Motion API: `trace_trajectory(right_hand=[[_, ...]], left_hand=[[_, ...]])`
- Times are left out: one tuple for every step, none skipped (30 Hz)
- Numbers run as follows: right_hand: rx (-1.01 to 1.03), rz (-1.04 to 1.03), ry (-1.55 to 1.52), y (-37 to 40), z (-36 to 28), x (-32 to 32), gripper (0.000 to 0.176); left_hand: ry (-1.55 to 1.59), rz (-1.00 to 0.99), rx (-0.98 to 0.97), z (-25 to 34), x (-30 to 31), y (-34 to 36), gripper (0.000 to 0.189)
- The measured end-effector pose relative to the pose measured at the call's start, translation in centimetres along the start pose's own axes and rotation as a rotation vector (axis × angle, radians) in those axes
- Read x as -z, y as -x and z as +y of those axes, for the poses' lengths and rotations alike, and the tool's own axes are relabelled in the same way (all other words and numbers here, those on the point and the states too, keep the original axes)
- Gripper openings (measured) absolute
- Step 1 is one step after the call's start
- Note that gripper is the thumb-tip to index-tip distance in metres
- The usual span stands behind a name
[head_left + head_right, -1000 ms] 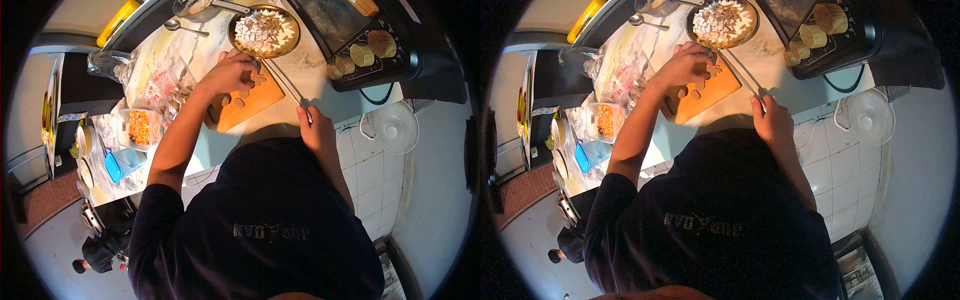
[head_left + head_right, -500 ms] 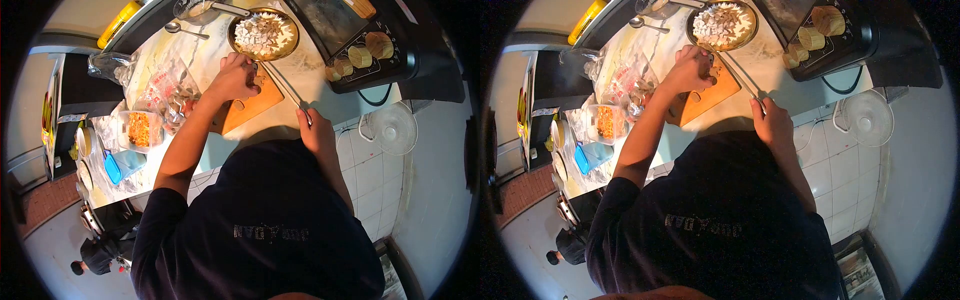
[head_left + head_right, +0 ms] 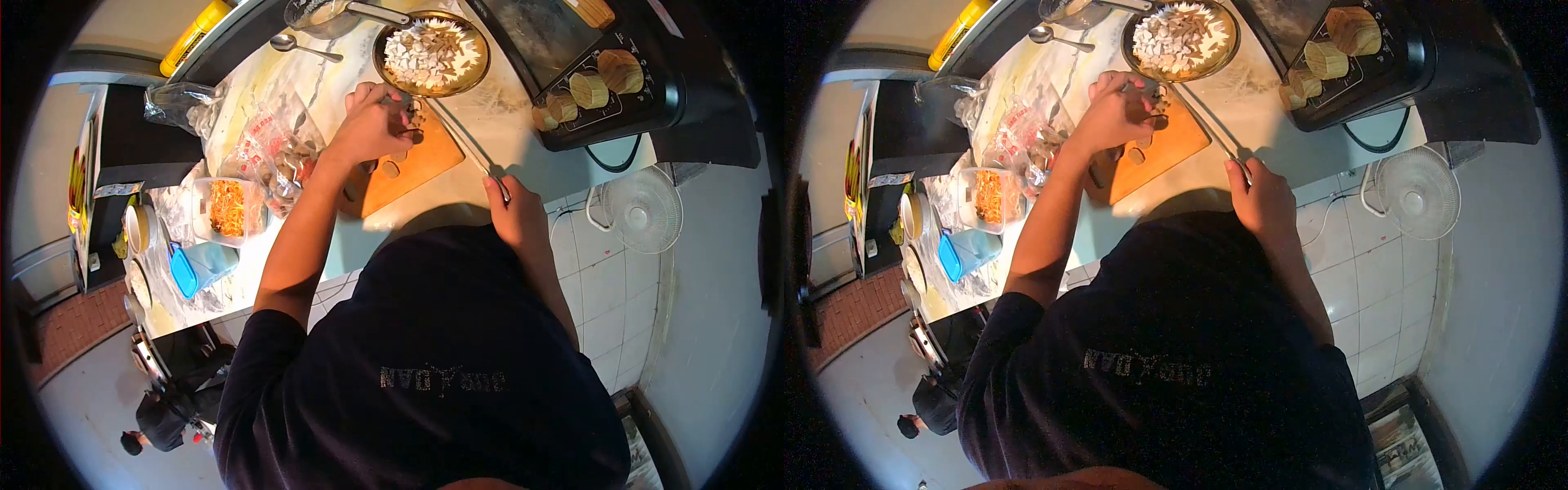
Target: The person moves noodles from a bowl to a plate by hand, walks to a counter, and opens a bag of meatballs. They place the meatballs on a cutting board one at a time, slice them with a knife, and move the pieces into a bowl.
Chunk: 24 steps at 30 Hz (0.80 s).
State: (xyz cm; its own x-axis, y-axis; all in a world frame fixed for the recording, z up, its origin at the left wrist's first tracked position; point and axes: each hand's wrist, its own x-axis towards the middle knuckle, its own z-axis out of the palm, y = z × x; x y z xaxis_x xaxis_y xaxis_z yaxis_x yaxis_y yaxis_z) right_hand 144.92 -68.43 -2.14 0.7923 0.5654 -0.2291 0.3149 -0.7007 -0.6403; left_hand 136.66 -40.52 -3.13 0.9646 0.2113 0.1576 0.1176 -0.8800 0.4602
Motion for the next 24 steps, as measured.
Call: trace_trajectory(right_hand=[[-0.01,-0.003,0.005,0.0,0.0,0.0,0.041],[-0.02,-0.005,0.01,-0.1,0.0,0.0,0.041],[-0.019,-0.004,0.01,-0.1,0.0,0.0,0.041],[-0.031,-0.029,0.026,-0.2,0.0,0.1,0.042],[-0.044,-0.054,0.042,-0.2,0.1,0.2,0.043],[-0.047,-0.054,0.042,-0.2,0.2,0.2,0.043],[-0.039,-0.054,0.036,-0.2,0.4,0.1,0.043],[-0.029,-0.054,0.031,-0.3,0.4,0.1,0.044],[-0.028,-0.056,0.031,-0.3,0.3,0.1,0.044],[-0.045,-0.058,0.038,-0.2,0.1,0.2,0.044],[-0.063,-0.06,0.044,-0.2,0.0,0.3,0.045],[-0.063,-0.06,0.044,-0.3,0.1,0.2,0.045],[-0.064,-0.069,0.046,-0.4,0.2,0.2,0.045],[-0.065,-0.078,0.049,-0.4,0.2,0.2,0.045],[-0.064,-0.079,0.049,-0.4,0.2,0.2,0.045],[-0.059,-0.08,0.043,-0.3,0.1,0.3,0.045],[-0.054,-0.081,0.038,-0.3,0.0,0.3,0.045],[-0.054,-0.081,0.038,-0.3,0.1,0.3,0.045],[-0.056,-0.082,0.038,-0.3,0.1,0.3,0.045],[-0.057,-0.082,0.038,-0.3,0.1,0.3,0.045],[-0.058,-0.082,0.038,-0.3,0.1,0.3,0.045],[-0.059,-0.075,0.043,-0.3,0.0,0.3,0.045],[-0.06,-0.068,0.048,-0.3,0.0,0.3,0.044],[-0.061,-0.068,0.048,-0.2,0.1,0.2,0.044]], left_hand=[[0.0,0.0,0.001,-0.1,0.0,0.1,0.029],[-0.021,-0.017,0.002,-0.2,-0.1,0.2,0.03],[-0.042,-0.035,0.002,-0.2,0.0,0.2,0.031],[-0.042,-0.035,0.001,-0.3,0.0,0.2,0.031],[-0.038,-0.036,0.017,-0.3,0.0,0.1,0.032],[-0.034,-0.038,0.033,-0.4,0.0,0.2,0.033],[-0.033,-0.039,0.034,-0.4,-0.1,0.2,0.033],[-0.039,-0.036,0.023,-0.5,-0.1,0.2,0.033],[-0.046,-0.032,0.014,-0.7,-0.2,0.2,0.033],[-0.047,-0.031,0.014,-0.8,-0.3,0.2,0.033],[-0.041,-0.012,0.002,-0.8,-0.4,0.2,0.034],[-0.034,0.007,-0.011,-0.9,-0.5,0.2,0.035],[-0.033,0.007,-0.011,-1.1,-0.7,0.1,0.035],[-0.013,0.013,-0.016,-1.4,-0.9,0.0,0.033],[0.007,0.019,-0.02,-1.4,-0.9,-0.1,0.031],[0.006,0.02,-0.019,-1.4,-1.0,-0.1,0.031],[-0.015,0.027,-0.036,-1.4,-1.0,-0.2,0.03],[-0.036,0.034,-0.053,-1.3,-1.1,-0.3,0.028],[-0.035,0.033,-0.053,-1.1,-1.1,-0.3,0.028],[-0.044,0.018,-0.043,-0.9,-1.0,-0.4,0.027],[-0.052,0.002,-0.032,-0.8,-1.0,-0.5,0.027],[-0.052,0.001,-0.032,-0.8,-1.0,-0.5,0.027],[-0.06,-0.017,-0.016,-0.9,-1.1,-0.6,0.027],[-0.068,-0.035,-0.001,-0.9,-1.1,-0.6,0.027]])
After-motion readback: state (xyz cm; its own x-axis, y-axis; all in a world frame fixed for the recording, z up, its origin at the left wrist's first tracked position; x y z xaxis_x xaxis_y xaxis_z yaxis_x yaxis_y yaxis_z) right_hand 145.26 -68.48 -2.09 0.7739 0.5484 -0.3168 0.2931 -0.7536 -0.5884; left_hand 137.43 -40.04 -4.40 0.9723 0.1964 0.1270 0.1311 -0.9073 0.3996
